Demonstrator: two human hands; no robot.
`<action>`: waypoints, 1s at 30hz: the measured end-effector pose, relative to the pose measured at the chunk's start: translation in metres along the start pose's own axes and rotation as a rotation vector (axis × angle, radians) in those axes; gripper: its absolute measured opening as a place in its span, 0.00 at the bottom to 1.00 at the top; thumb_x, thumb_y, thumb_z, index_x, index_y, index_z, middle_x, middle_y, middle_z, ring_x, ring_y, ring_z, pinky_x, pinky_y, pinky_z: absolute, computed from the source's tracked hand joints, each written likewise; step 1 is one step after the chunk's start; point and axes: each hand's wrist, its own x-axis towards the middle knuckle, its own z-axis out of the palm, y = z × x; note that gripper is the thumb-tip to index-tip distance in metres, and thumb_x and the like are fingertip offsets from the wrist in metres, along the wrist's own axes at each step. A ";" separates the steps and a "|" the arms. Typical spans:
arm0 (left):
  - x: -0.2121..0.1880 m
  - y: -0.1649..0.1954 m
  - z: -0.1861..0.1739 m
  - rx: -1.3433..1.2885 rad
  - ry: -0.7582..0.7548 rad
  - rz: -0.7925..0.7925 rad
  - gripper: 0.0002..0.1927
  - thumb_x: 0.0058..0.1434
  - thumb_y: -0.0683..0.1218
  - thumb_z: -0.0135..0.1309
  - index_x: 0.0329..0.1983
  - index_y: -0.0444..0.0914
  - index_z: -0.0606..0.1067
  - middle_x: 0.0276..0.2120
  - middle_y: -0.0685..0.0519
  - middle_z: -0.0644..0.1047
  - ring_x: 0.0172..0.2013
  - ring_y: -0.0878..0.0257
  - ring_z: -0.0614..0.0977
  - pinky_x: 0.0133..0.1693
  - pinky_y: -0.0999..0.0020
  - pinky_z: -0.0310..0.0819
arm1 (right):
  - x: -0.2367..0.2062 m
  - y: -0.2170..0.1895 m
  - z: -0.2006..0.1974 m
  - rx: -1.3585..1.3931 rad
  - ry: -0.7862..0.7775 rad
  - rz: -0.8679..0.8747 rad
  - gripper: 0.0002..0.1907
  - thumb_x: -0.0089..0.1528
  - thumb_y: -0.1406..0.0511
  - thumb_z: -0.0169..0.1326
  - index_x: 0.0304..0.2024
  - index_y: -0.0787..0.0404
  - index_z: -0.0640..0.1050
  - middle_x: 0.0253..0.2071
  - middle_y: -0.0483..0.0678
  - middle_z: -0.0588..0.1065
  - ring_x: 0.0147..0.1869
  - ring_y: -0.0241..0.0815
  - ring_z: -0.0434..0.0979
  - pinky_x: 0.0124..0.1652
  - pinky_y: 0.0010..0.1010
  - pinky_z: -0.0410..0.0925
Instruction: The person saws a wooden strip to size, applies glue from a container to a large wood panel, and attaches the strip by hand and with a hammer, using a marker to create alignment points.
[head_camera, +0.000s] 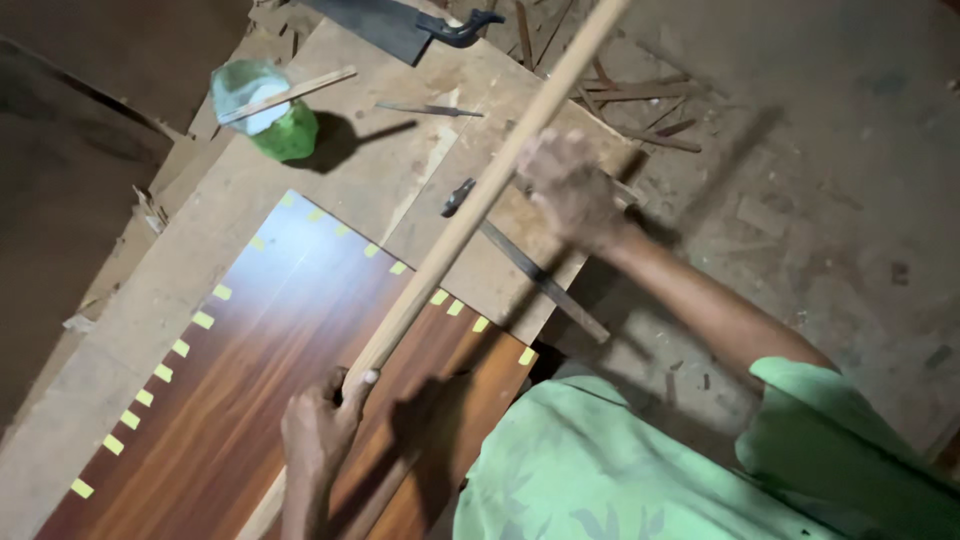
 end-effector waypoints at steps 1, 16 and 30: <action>-0.001 0.007 0.002 0.002 0.025 -0.022 0.23 0.58 0.64 0.57 0.33 0.41 0.82 0.17 0.43 0.75 0.21 0.45 0.79 0.29 0.51 0.71 | -0.005 0.022 0.003 0.005 0.011 0.065 0.34 0.63 0.59 0.58 0.68 0.63 0.65 0.68 0.57 0.64 0.75 0.55 0.60 0.73 0.56 0.52; -0.083 -0.034 -0.030 0.069 0.370 -0.170 0.23 0.64 0.62 0.54 0.28 0.39 0.76 0.19 0.41 0.72 0.23 0.41 0.75 0.27 0.48 0.65 | -0.017 0.033 0.042 0.189 -0.408 0.613 0.53 0.55 0.49 0.66 0.76 0.59 0.59 0.67 0.64 0.67 0.65 0.67 0.69 0.57 0.56 0.66; -0.151 -0.118 0.014 -0.105 0.428 -0.220 0.17 0.64 0.55 0.56 0.28 0.38 0.73 0.16 0.43 0.71 0.19 0.48 0.77 0.25 0.53 0.68 | 0.185 -0.058 0.064 0.194 -0.392 -0.159 0.49 0.49 0.54 0.63 0.70 0.63 0.63 0.67 0.64 0.66 0.71 0.63 0.64 0.65 0.58 0.55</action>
